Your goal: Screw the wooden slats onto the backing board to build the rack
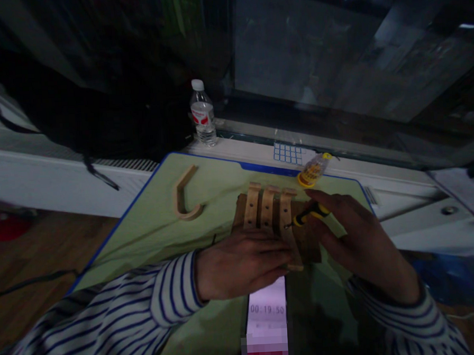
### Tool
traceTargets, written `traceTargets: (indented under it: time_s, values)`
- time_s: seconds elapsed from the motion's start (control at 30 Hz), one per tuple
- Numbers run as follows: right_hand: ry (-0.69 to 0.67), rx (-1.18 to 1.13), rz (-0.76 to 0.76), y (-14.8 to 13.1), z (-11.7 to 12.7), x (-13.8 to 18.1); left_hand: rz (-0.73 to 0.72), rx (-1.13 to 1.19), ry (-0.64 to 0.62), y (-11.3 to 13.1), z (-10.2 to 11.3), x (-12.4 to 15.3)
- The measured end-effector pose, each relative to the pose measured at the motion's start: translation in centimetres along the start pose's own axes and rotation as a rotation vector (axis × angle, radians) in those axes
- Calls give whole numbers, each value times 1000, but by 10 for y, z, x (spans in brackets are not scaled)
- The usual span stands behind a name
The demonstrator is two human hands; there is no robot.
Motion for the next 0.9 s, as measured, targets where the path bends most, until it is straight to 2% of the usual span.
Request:
traceTargets:
  time_s: [0.43, 0.9]
  values:
    - [29, 48, -10, 6, -2, 0, 8, 23, 44, 0, 1, 2]
    - [52, 83, -4, 3, 1, -1, 19, 61, 15, -3, -2, 3]
Point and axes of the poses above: each hand's wrist, its own x-axis away from the middle knuckle, its own z-axis out of the back of the hand, y = z × x, the point moved 8 cm from there along -x, towards the middle knuckle, and after that the axes turned 5 degrees about z, right-handed, at the moved point
